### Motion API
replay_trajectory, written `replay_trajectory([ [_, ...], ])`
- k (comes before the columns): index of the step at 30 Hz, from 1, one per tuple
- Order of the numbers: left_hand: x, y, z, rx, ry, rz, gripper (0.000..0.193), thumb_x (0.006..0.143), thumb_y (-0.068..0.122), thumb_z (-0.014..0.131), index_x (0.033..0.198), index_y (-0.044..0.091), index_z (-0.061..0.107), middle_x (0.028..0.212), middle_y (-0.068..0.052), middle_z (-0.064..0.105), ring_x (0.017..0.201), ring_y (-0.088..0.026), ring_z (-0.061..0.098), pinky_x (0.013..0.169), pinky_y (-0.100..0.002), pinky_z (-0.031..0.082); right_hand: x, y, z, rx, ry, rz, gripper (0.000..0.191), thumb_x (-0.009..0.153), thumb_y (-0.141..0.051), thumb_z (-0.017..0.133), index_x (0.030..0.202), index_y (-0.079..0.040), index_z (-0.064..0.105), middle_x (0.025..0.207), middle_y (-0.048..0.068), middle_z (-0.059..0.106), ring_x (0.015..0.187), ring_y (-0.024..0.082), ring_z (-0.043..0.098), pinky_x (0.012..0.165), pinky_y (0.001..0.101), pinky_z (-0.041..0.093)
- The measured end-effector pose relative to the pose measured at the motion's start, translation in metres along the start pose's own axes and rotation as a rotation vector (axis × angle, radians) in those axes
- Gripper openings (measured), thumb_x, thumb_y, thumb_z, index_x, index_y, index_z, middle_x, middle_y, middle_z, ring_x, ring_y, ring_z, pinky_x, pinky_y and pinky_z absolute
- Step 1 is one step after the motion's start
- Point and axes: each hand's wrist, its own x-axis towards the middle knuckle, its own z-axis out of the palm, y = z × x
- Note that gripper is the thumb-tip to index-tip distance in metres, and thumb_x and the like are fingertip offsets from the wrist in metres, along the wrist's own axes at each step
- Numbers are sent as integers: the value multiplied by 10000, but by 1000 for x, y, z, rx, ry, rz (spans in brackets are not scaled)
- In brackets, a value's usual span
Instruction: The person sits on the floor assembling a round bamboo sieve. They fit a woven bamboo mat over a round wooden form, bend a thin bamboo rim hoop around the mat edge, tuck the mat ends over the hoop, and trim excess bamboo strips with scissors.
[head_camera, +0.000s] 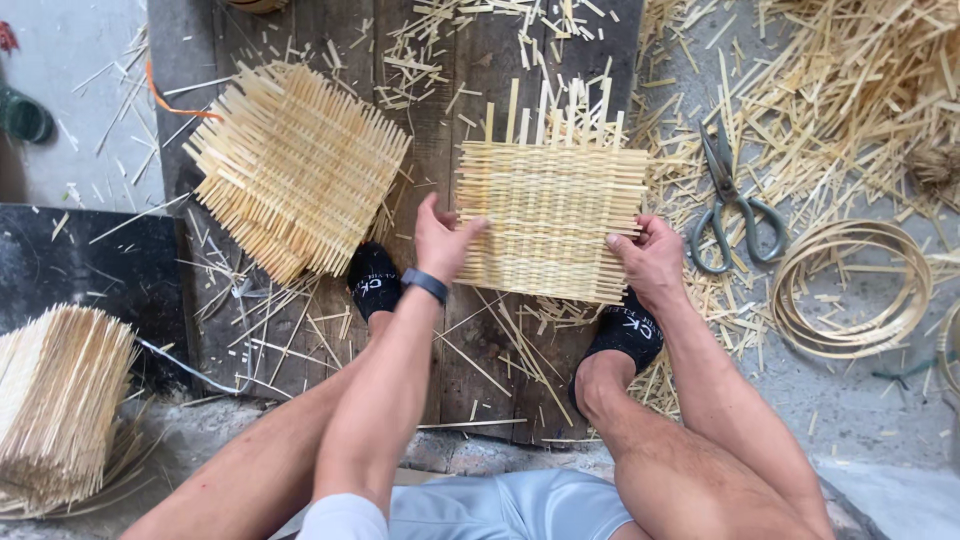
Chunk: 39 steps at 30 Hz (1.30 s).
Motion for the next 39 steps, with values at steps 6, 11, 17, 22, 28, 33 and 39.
replay_trajectory([
  [6,29,-28,4,-389,-362,-96,505,747,54,862,1179,-88,643,979,-95,762,840,-142,727,786,-283,608,-7,9,-5,121,-25,4,420,900,21,701,1288,48,542,1090,138,731,926,150,723,826,276,609],
  [11,7,-29,4,-377,-336,-97,539,757,27,842,1240,-85,631,1075,-117,741,924,-161,715,827,-279,583,-30,17,-38,-22,168,-148,403,909,-47,770,1253,24,573,1059,89,699,928,127,677,815,258,570],
  [17,-5,-32,-13,-333,-213,-92,810,803,81,853,1482,-25,423,1202,-171,690,969,-165,689,773,-265,563,-70,16,-195,-639,891,-321,361,862,-100,856,1136,-35,630,1061,92,668,956,210,659,871,339,542],
  [22,-4,-38,-55,-392,-51,-58,706,901,68,797,1487,0,408,1090,-85,673,882,-151,679,691,-259,588,-125,36,-302,-680,1297,-33,444,728,-127,915,1042,7,632,980,178,650,864,298,652,733,414,541],
  [28,-10,-32,-68,-393,-32,48,537,945,68,766,1396,7,480,1069,-79,679,870,-131,686,695,-247,584,-150,54,-315,-258,1163,-5,194,905,-126,825,964,9,699,861,94,723,706,181,690,596,300,538],
  [33,-30,6,-48,-438,-97,237,496,959,43,750,1392,-2,512,1132,-54,656,926,-102,665,757,-231,579,-143,37,-303,-180,958,345,272,860,-229,866,959,-25,715,774,52,686,647,204,609,547,375,480],
  [39,-79,74,-50,-404,-56,502,411,975,80,739,1340,-10,573,1172,-83,648,981,-121,657,845,-240,580,-156,-16,-288,-756,1143,-9,192,907,-245,816,964,-64,787,844,126,743,757,275,708,730,396,540],
])
